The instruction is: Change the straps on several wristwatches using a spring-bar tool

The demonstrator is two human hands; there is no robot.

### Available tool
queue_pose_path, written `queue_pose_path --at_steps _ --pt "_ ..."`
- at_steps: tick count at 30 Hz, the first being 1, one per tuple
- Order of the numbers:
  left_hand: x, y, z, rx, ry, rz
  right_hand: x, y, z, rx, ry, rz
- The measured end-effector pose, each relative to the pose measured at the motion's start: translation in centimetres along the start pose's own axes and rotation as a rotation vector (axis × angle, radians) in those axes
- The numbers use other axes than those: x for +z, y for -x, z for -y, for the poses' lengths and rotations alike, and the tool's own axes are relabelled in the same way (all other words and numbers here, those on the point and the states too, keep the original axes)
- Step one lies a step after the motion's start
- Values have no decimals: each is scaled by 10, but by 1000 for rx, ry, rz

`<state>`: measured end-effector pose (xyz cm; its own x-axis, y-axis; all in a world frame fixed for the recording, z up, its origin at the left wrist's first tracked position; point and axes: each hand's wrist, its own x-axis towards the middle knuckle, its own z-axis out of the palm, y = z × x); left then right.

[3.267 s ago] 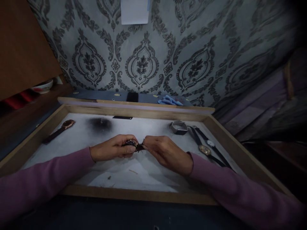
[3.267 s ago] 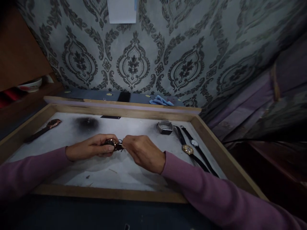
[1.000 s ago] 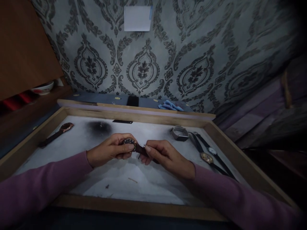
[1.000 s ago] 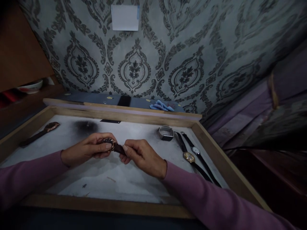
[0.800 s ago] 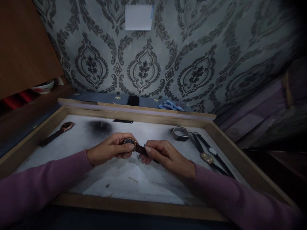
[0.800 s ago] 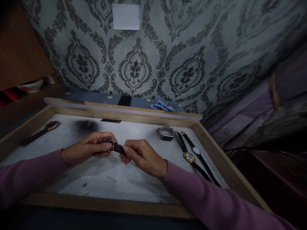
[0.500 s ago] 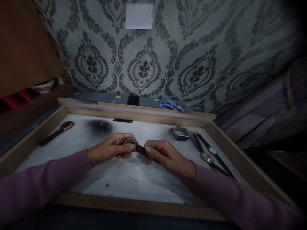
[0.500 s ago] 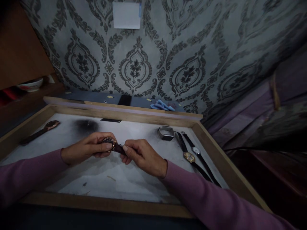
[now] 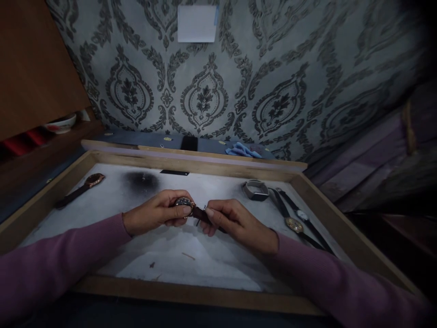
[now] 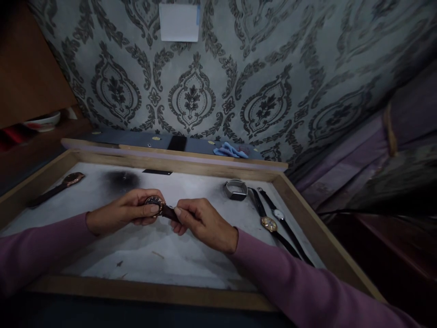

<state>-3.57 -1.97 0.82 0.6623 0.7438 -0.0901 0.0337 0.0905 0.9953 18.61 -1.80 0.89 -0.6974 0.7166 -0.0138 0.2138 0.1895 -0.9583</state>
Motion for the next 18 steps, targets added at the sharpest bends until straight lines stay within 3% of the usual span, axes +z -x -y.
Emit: queue_pose_path --at_steps 18 --pt "-1 -3 6 -20 89 11 0 -2 -2 43 -50 17"
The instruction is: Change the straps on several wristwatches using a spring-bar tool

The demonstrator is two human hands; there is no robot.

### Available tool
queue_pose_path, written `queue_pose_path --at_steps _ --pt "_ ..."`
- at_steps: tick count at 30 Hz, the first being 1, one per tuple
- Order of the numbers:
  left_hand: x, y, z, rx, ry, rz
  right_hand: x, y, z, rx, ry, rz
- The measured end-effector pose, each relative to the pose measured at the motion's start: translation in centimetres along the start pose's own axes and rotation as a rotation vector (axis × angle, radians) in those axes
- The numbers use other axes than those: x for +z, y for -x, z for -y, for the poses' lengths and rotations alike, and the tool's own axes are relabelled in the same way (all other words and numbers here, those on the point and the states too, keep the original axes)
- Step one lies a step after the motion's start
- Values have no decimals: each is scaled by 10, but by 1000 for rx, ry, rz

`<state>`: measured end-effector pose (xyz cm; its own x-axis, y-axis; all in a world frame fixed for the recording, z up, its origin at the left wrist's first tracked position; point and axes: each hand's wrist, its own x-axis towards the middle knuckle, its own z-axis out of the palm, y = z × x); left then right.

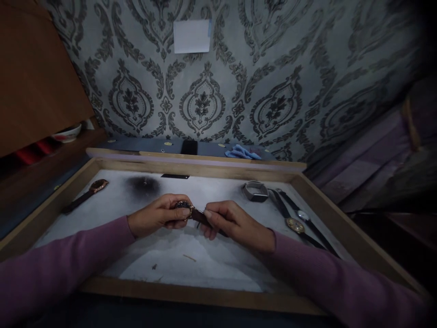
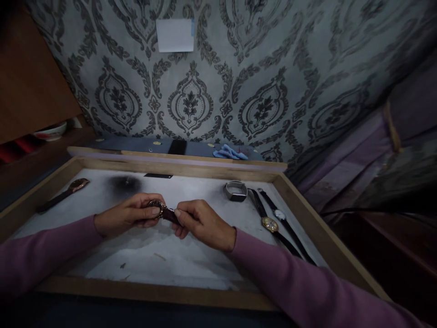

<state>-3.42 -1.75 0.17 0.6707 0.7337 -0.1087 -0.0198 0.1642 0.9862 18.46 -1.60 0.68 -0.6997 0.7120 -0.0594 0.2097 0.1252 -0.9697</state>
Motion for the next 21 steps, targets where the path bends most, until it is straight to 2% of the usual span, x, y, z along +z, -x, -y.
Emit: queue_pose_path --at_steps 21 --pt "0 -1 1 -31 70 -5 -1 0 1 -9 -18 12"
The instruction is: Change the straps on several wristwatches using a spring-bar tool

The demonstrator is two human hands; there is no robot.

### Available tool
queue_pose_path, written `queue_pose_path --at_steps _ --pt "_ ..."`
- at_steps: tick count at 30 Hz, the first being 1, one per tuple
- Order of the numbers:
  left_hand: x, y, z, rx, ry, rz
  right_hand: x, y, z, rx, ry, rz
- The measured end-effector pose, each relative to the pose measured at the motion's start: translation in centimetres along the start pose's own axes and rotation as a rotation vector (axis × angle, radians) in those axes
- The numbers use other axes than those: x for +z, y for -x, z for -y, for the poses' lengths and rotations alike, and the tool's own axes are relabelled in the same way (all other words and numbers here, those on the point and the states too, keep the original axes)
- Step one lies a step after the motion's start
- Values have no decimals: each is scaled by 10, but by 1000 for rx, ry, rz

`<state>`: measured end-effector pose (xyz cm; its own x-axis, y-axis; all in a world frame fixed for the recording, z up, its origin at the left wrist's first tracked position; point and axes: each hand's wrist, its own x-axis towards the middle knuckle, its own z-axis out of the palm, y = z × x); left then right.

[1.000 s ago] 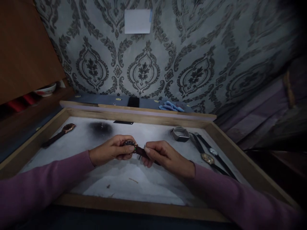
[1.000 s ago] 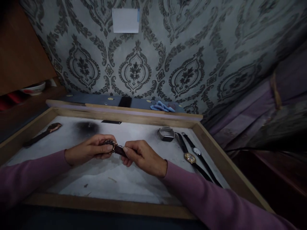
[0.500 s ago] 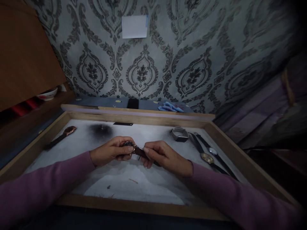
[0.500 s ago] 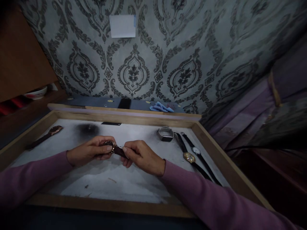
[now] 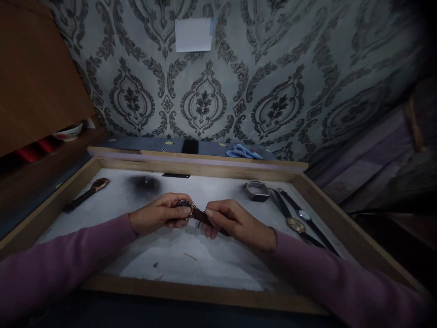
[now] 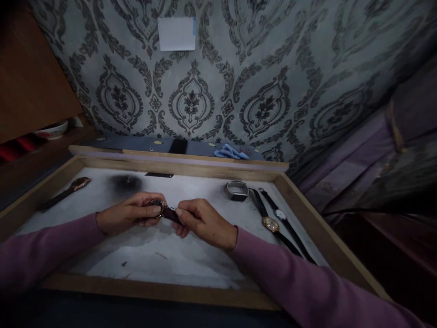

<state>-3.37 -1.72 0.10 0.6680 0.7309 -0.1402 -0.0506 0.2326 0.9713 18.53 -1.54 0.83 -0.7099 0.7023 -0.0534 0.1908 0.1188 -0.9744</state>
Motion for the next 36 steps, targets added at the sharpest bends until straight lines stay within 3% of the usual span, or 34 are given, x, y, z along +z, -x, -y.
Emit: queue_pose_path --at_steps 21,36 --pt "-5 2 -4 7 -133 69 0 -1 3 47 -15 39" --pt "-8 1 -4 -7 -97 90 -1 -2 0 56 -105 79"
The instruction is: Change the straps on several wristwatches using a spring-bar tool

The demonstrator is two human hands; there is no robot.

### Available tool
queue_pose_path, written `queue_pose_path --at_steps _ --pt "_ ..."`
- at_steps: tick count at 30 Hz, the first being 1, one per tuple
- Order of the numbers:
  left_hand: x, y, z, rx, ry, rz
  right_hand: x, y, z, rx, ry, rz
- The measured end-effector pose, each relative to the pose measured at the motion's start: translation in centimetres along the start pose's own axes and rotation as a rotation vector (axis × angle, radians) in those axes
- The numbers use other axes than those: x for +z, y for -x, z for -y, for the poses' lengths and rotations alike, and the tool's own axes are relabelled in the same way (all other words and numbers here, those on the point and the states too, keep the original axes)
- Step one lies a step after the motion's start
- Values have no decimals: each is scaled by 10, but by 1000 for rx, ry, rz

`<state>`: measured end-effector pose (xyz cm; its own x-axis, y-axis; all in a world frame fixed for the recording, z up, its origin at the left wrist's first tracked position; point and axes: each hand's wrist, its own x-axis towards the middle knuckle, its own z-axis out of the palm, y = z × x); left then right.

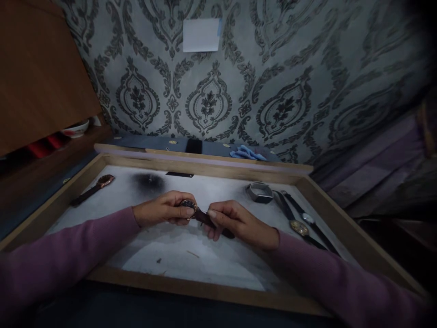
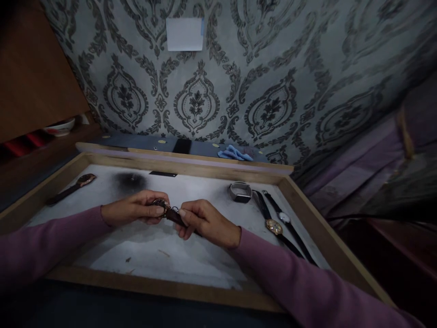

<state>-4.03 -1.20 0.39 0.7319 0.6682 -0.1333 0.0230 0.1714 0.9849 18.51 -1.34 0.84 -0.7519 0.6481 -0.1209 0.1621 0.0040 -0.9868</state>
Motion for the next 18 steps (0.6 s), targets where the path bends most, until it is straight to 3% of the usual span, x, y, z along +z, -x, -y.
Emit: queue_pose_path --at_steps 12,18 --pt "-1 0 2 -8 61 32 -3 -3 -6 37 -141 52" --pt "-1 1 0 -2 10 53 2 0 -5 -49 55 -11"
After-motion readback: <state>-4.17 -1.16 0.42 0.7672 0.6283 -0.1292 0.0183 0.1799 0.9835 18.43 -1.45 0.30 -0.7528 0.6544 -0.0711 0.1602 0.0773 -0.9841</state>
